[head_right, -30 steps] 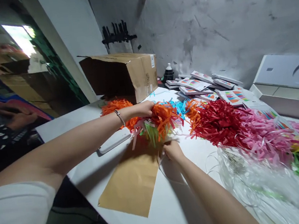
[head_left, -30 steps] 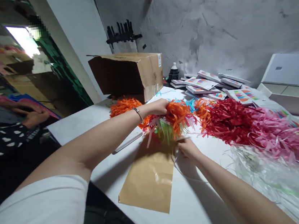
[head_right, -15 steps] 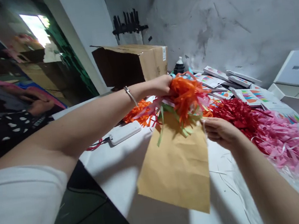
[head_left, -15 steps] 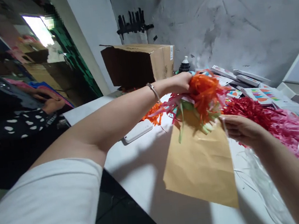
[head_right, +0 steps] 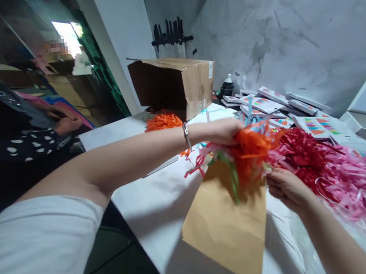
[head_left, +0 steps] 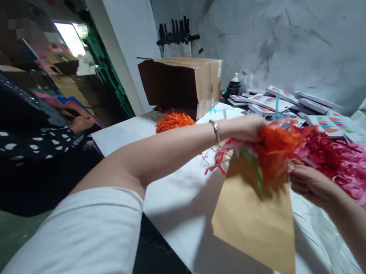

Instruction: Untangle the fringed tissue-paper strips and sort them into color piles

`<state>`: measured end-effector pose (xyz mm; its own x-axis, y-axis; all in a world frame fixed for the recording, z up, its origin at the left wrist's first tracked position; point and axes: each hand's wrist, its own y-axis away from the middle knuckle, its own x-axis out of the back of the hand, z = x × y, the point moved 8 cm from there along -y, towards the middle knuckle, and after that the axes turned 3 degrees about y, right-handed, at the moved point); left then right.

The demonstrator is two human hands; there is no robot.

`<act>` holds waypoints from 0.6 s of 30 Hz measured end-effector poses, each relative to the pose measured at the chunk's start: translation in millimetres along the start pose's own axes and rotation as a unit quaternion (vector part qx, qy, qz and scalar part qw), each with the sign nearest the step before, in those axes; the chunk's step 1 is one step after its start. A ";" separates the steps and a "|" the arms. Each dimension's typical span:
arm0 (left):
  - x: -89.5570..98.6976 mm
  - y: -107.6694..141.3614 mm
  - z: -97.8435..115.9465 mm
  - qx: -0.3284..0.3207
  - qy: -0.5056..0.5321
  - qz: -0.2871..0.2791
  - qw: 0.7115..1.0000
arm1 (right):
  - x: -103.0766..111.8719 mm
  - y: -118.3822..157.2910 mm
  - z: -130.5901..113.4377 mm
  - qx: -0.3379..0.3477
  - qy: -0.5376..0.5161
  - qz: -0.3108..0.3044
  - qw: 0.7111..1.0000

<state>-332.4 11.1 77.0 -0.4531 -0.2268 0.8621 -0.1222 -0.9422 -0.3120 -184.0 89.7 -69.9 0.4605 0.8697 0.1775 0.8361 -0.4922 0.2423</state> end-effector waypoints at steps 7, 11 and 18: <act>-64.4 86.9 -43.5 0.048 -0.015 -0.162 0.985 | -17.8 16.8 54.9 -0.067 0.149 -0.009 0.987; 9.7 114.0 -92.1 0.148 0.012 -0.042 0.988 | 21.8 46.0 58.7 -0.005 0.282 0.044 0.958; -22.0 170.9 -142.1 0.254 -0.063 -0.087 0.961 | 13.9 90.3 70.6 0.032 0.354 0.022 0.935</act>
<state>-468.8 -109.8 -52.0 -0.3496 -0.0517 0.9355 0.2757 -0.9600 0.0500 -81.0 60.0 -112.9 0.2010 0.5957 0.7776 0.8472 -0.5042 0.1672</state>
